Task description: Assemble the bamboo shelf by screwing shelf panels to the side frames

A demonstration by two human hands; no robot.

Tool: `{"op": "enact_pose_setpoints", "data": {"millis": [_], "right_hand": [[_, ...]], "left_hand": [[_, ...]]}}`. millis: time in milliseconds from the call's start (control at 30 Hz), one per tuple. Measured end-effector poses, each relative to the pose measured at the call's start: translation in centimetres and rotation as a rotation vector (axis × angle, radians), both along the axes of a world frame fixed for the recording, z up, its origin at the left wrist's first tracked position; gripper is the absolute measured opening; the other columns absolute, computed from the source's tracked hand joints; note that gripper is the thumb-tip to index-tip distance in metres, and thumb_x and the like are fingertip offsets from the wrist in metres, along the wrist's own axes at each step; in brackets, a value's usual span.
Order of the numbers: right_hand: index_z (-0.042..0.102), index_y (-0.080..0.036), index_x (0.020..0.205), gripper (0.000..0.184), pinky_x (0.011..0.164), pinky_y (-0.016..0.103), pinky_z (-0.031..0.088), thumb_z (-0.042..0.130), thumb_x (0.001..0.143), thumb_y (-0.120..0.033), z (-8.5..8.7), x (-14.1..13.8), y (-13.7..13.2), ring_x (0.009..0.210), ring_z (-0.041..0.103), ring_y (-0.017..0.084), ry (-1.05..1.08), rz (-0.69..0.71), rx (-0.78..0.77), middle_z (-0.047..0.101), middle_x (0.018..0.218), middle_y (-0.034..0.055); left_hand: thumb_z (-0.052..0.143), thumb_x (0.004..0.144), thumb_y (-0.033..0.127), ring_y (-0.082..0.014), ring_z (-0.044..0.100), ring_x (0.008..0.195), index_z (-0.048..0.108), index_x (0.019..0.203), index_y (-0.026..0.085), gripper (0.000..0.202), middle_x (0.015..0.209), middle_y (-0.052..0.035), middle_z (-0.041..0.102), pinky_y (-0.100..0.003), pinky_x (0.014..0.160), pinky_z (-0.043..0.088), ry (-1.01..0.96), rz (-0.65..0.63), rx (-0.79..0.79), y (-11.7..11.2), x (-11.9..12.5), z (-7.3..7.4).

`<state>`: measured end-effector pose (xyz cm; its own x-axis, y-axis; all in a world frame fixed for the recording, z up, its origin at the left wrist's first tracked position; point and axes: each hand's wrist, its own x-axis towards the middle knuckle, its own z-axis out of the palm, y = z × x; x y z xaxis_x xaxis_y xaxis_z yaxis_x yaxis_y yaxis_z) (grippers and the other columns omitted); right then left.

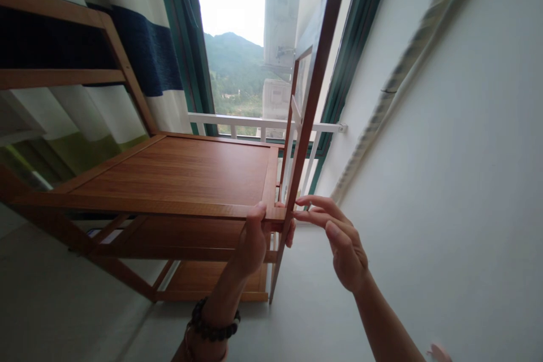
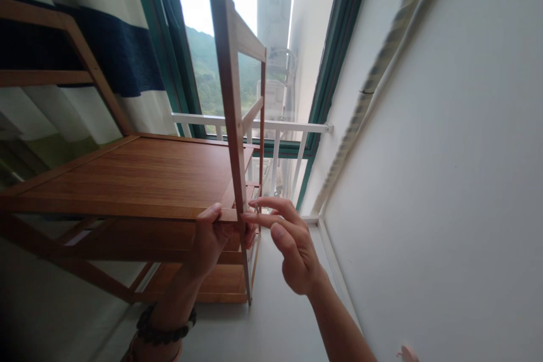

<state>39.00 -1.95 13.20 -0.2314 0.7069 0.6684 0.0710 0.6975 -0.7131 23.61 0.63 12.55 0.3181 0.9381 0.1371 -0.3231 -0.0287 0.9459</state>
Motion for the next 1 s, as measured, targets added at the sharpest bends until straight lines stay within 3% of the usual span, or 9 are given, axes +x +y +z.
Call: {"op": "enact_pose_setpoints", "data": {"millis": [200,367,533,700,833,1000], "right_hand": [[0.067,-0.027,0.106,0.038,0.093,0.038,0.038,0.031,0.091,-0.025,0.3,0.0,2.0,0.107,0.049,0.021,0.082,-0.045,0.010,0.053,0.115,0.0041],[0.060,-0.030,0.116,0.036,0.093,0.037,0.041,0.038,0.089,-0.019,-0.1,0.3,3.3,0.109,0.048,0.019,-0.034,-0.068,0.067,0.051,0.118,0.0041],[0.060,-0.028,0.113,0.031,0.091,0.036,0.044,0.047,0.087,-0.015,-1.0,0.3,3.8,0.108,0.051,0.018,-0.157,-0.198,0.161,0.050,0.120,0.0066],[0.060,-0.026,0.111,0.030,0.076,0.030,0.049,0.050,0.086,-0.012,-2.2,0.3,2.5,0.091,0.056,0.015,-0.274,-0.257,0.163,0.059,0.097,0.0050],[0.049,-0.024,0.121,0.042,0.073,0.028,0.049,0.056,0.082,-0.011,-3.4,-0.2,0.2,0.077,0.056,0.013,-0.215,-0.326,0.101,0.062,0.085,0.0010],[0.047,-0.023,0.117,0.044,0.071,0.029,0.049,0.058,0.078,-0.006,-3.8,-0.6,-2.7,0.079,0.057,0.013,-0.127,-0.279,0.029,0.062,0.091,0.0023]], "left_hand": [[0.026,0.076,0.053,-0.0178,0.049,0.047,0.056,0.070,0.014,0.050,0.051,-0.0046,0.056,-0.032,0.052,0.040,-0.025,0.021,-0.052,0.0,0.0,-0.1],[0.026,0.078,0.052,-0.0180,0.049,0.048,0.056,0.071,0.014,0.049,0.050,-0.0040,0.055,-0.031,0.051,0.040,-0.047,0.002,-0.043,0.0,-0.1,-0.3],[0.025,0.079,0.052,-0.0182,0.049,0.048,0.056,0.069,0.014,0.050,0.050,-0.0044,0.055,-0.032,0.053,0.040,-0.030,-0.006,-0.016,0.0,-0.1,-0.1],[0.025,0.080,0.051,-0.0185,0.050,0.049,0.056,0.071,0.013,0.050,0.050,-0.0043,0.056,-0.032,0.052,0.040,-0.029,-0.007,0.010,-0.1,-0.1,-0.1],[0.024,0.078,0.052,-0.0208,0.053,0.052,0.057,0.078,0.012,0.051,0.049,-0.0044,0.055,-0.032,0.052,0.039,-0.019,-0.006,0.004,-0.2,0.0,0.2],[0.025,0.075,0.054,-0.0222,0.055,0.054,0.056,0.083,0.010,0.054,0.055,-0.0071,0.059,-0.032,0.050,0.039,-0.002,-0.014,-0.013,-0.2,0.0,0.4]]}}
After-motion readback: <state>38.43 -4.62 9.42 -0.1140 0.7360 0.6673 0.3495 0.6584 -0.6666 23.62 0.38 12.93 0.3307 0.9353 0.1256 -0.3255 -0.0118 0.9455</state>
